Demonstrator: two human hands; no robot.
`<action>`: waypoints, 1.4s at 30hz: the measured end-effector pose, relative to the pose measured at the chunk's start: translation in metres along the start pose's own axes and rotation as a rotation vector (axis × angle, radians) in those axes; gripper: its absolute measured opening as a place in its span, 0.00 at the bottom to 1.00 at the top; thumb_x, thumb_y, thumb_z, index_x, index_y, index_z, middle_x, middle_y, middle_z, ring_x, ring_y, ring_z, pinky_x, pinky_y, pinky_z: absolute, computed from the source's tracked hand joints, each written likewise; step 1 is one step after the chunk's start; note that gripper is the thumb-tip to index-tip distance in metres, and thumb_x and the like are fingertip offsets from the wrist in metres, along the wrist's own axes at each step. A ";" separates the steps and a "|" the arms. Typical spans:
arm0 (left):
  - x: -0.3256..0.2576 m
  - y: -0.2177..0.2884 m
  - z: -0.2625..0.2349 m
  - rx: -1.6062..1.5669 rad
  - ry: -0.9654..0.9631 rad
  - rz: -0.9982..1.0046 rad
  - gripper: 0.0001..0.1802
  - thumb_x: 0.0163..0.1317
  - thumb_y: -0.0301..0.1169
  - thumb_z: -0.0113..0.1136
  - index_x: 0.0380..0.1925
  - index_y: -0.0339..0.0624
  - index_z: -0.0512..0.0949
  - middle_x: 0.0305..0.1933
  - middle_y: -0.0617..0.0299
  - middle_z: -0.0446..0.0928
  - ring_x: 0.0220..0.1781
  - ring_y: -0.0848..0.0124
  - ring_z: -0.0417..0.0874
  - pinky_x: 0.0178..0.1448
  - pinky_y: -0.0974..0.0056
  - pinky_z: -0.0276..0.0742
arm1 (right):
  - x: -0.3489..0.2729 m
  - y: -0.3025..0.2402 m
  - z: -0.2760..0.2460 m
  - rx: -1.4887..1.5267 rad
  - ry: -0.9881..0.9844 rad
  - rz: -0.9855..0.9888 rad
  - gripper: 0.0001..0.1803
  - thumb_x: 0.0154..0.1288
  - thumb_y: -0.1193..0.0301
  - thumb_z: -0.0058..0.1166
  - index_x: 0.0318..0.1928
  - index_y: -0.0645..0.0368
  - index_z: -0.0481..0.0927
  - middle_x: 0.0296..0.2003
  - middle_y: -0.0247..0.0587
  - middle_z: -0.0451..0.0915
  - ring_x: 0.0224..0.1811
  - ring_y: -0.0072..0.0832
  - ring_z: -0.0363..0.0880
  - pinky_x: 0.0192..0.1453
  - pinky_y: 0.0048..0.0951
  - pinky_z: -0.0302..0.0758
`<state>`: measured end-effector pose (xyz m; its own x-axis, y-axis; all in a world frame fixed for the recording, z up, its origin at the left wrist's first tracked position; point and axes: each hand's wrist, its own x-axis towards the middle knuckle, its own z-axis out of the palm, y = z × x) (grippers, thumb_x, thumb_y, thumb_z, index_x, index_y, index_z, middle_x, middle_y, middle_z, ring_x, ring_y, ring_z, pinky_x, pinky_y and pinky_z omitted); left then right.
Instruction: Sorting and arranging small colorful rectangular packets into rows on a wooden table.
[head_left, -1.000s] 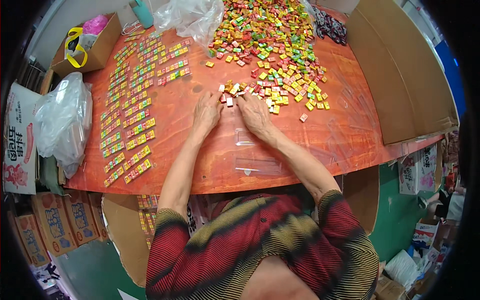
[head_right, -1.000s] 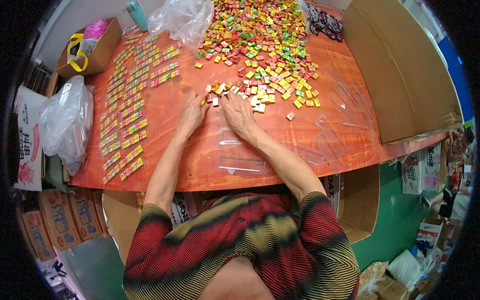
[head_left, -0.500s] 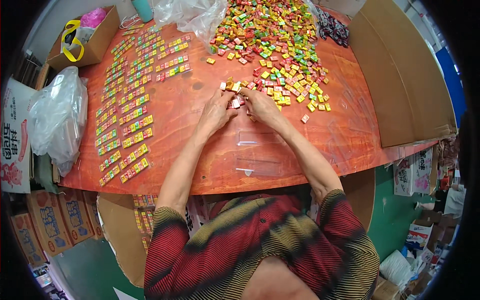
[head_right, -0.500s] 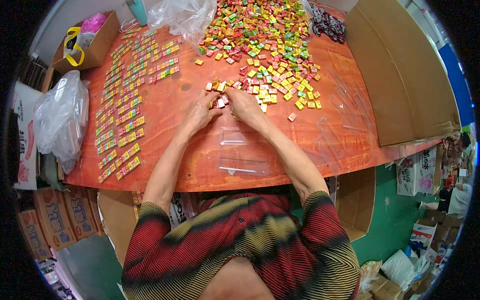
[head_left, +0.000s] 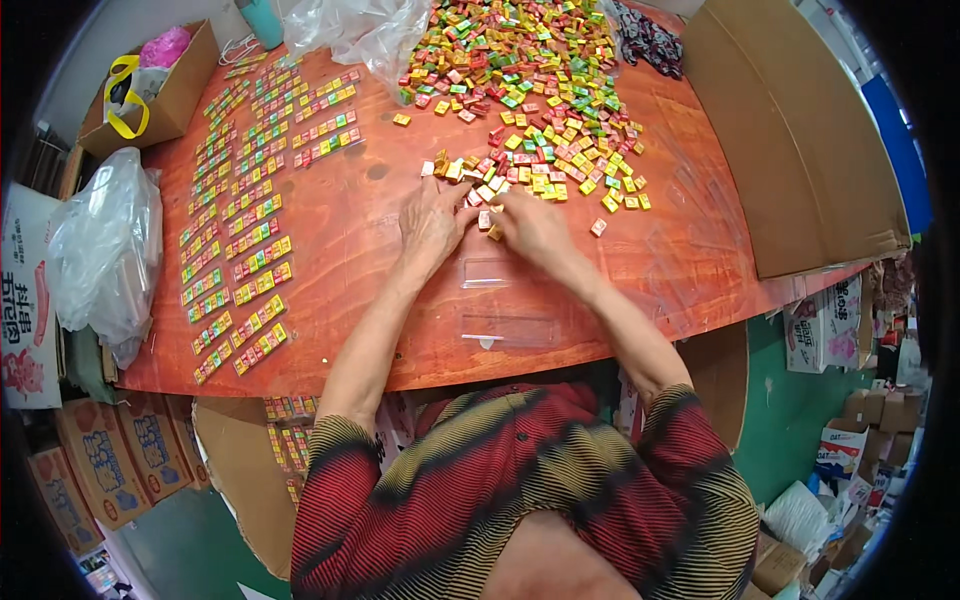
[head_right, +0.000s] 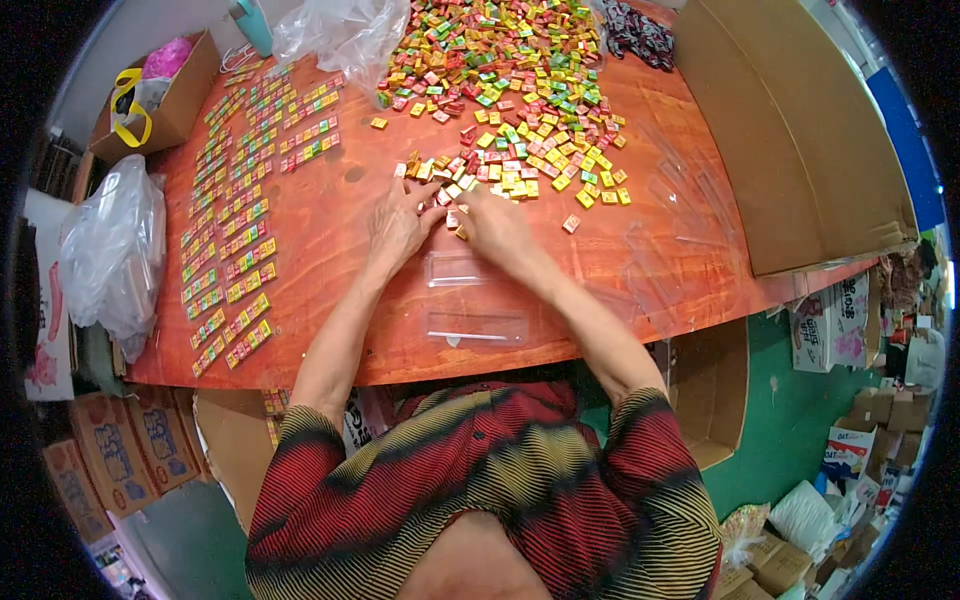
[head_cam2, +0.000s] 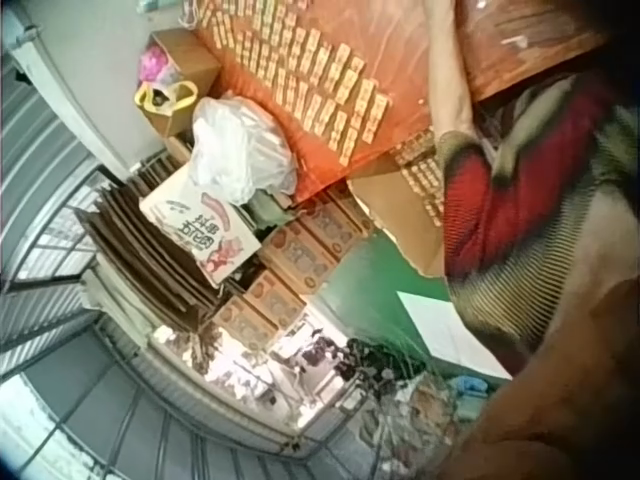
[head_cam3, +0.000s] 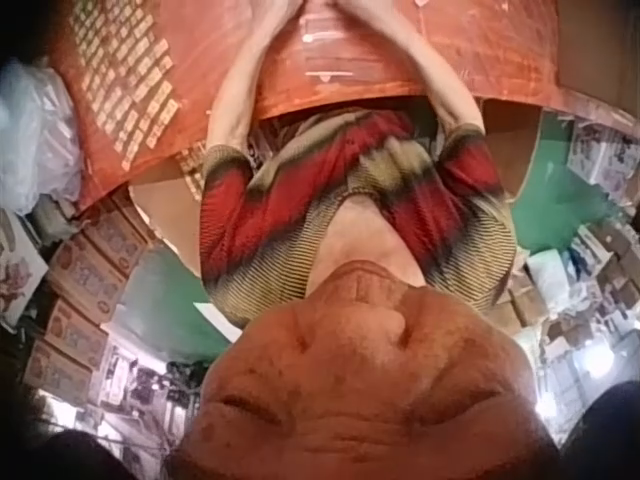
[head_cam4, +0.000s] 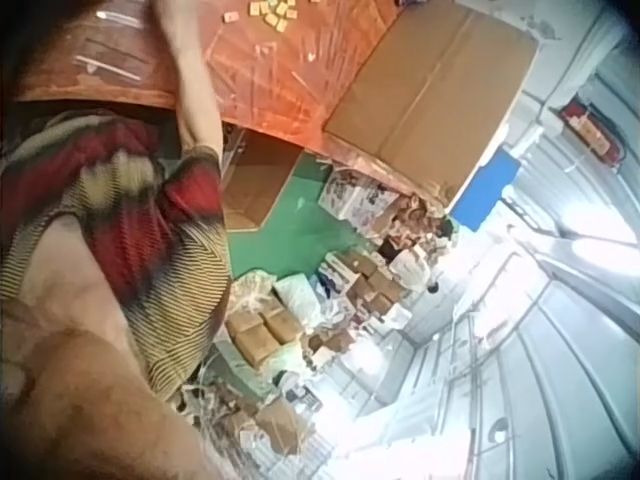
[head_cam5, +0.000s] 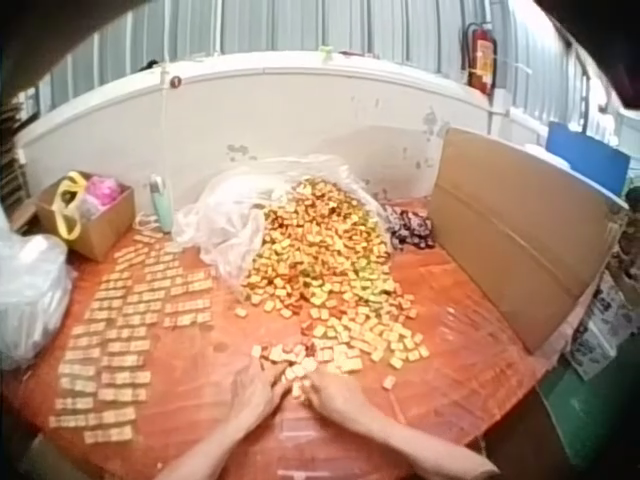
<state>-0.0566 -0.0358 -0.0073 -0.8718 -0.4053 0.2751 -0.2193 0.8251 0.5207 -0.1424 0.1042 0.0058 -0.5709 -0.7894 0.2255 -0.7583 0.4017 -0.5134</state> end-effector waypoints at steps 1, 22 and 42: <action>0.000 0.000 0.002 0.019 0.032 0.003 0.19 0.47 0.40 0.64 0.41 0.50 0.79 0.35 0.54 0.69 0.38 0.58 0.74 0.40 0.56 0.71 | -0.005 -0.003 0.009 -0.050 -0.003 -0.030 0.09 0.56 0.68 0.52 0.36 0.58 0.75 0.31 0.44 0.73 0.34 0.40 0.75 0.37 0.37 0.72; -0.018 0.000 0.003 0.087 0.087 0.026 0.12 0.50 0.35 0.62 0.37 0.49 0.80 0.32 0.54 0.69 0.38 0.58 0.72 0.41 0.58 0.70 | 0.012 0.013 0.011 -0.167 0.189 0.023 0.10 0.53 0.69 0.53 0.28 0.65 0.72 0.28 0.53 0.71 0.30 0.46 0.74 0.30 0.42 0.71; -0.030 -0.028 -0.023 -0.063 -0.060 0.020 0.21 0.47 0.26 0.63 0.45 0.43 0.74 0.39 0.52 0.70 0.40 0.56 0.75 0.43 0.57 0.71 | 0.016 0.026 -0.003 -0.322 0.131 -0.058 0.09 0.46 0.67 0.58 0.28 0.58 0.79 0.27 0.48 0.71 0.33 0.42 0.71 0.33 0.40 0.67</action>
<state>-0.0139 -0.0560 -0.0114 -0.9009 -0.3630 0.2380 -0.1751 0.8057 0.5659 -0.1722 0.1034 -0.0009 -0.5438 -0.7575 0.3613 -0.8390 0.5004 -0.2138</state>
